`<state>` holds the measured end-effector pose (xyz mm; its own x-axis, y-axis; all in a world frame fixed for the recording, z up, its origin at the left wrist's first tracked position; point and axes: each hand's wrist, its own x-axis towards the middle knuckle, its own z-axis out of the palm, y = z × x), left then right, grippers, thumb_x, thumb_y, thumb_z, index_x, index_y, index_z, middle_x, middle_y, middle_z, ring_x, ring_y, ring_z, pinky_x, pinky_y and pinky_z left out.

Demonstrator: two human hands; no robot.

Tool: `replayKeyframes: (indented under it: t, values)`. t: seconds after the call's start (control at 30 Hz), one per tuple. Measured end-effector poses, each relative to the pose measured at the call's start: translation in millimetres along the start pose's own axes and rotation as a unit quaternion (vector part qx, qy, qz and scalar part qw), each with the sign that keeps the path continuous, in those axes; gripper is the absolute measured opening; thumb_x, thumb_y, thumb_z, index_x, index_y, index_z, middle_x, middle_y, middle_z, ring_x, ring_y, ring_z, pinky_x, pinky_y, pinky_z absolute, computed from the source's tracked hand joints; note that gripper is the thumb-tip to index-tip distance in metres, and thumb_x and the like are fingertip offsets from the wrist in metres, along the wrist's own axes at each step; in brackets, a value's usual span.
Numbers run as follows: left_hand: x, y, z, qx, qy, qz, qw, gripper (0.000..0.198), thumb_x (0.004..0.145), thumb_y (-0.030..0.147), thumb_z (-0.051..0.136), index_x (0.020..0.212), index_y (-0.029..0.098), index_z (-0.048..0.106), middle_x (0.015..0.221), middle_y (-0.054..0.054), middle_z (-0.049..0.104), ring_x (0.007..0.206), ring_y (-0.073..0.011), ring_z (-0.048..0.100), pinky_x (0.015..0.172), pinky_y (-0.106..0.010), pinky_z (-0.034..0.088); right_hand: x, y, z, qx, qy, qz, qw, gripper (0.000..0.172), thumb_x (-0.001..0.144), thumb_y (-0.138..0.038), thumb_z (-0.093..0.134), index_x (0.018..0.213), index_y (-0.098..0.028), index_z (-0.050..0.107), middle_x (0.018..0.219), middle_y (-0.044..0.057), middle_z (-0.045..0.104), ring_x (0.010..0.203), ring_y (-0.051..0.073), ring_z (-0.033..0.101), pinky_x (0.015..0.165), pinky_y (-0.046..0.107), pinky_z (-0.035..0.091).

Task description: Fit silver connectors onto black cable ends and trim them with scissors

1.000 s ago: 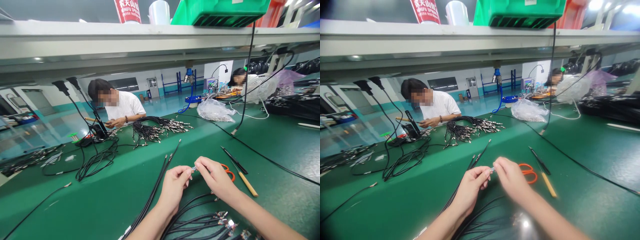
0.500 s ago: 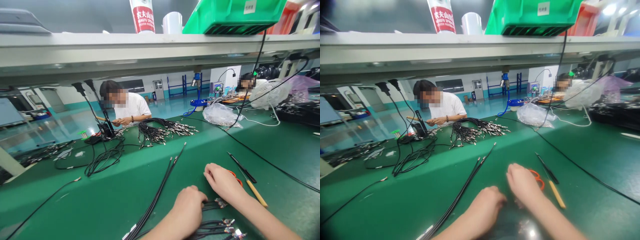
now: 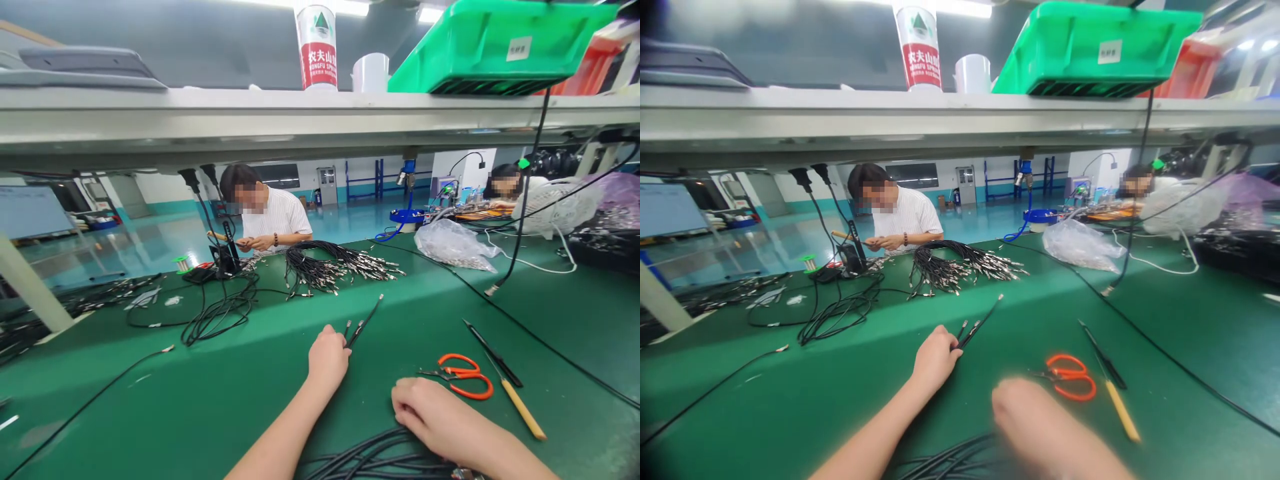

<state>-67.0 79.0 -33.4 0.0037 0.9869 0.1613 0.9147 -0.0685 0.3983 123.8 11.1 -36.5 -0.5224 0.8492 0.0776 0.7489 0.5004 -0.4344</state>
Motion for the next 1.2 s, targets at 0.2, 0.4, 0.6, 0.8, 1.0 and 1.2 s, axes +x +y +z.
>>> replayKeyframes:
  t: [0.2,0.4,0.6,0.8,1.0,1.2]
  values:
    - [-5,17,-8.6,-0.166,0.014,0.030,0.986,0.017,0.073,0.017,0.051,0.066,0.016,0.066,0.073,-0.004,0.057,0.071,-0.0169,0.054,0.067,-0.027,0.039,16,25,-2,0.130,0.183,0.055,0.973,0.020,0.085,-0.024,0.040,0.074,-0.018,0.056,0.072,0.003,0.059,0.067,0.017,0.054,0.063,0.026,0.041]
    - [-17,39,-13.3,-0.368,-0.168,0.041,0.914,0.017,0.065,0.023,0.054,0.053,0.013,0.060,0.051,0.000,0.055,0.045,-0.0096,0.043,0.047,-0.021,0.033,21,37,-15,0.316,0.259,0.082,0.909,0.031,0.086,-0.040,0.041,0.071,-0.016,0.055,0.064,0.001,0.056,0.057,0.014,0.052,0.056,0.025,0.042]
    - [-24,47,-22.5,-0.422,-0.217,0.060,0.878,0.018,0.063,0.028,0.058,0.052,0.013,0.060,0.050,0.000,0.054,0.047,-0.0090,0.041,0.050,-0.021,0.031,17,32,-17,0.328,0.264,0.079,0.904,0.032,0.086,-0.039,0.041,0.066,-0.017,0.051,0.059,-0.002,0.050,0.054,0.013,0.046,0.054,0.024,0.039]
    - [-32,58,-23.5,-0.459,-0.193,0.058,0.865,0.017,0.063,0.027,0.064,0.071,0.013,0.066,0.058,0.000,0.056,0.052,-0.0104,0.045,0.053,-0.022,0.034,10,15,-26,0.272,0.284,0.076,0.916,0.034,0.086,-0.037,0.039,0.058,-0.019,0.042,0.056,-0.004,0.039,0.055,0.012,0.039,0.052,0.023,0.033]
    - [-43,72,-30.2,-0.497,-0.155,0.044,0.853,0.014,0.064,0.027,0.065,0.067,0.013,0.067,0.057,0.001,0.053,0.053,-0.0096,0.040,0.053,-0.021,0.032,1,-3,-33,0.298,0.276,0.048,0.913,0.033,0.086,-0.036,0.038,0.058,-0.019,0.041,0.057,-0.003,0.038,0.057,0.013,0.037,0.053,0.023,0.031]
    - [-44,70,-35.6,-0.529,-0.186,0.048,0.827,0.012,0.066,0.024,0.065,0.070,0.012,0.068,0.061,0.001,0.052,0.057,-0.0088,0.036,0.054,-0.020,0.028,-2,-3,-33,0.346,0.260,0.036,0.901,0.032,0.087,-0.033,0.040,0.058,-0.018,0.041,0.058,-0.003,0.040,0.057,0.012,0.038,0.053,0.022,0.031]
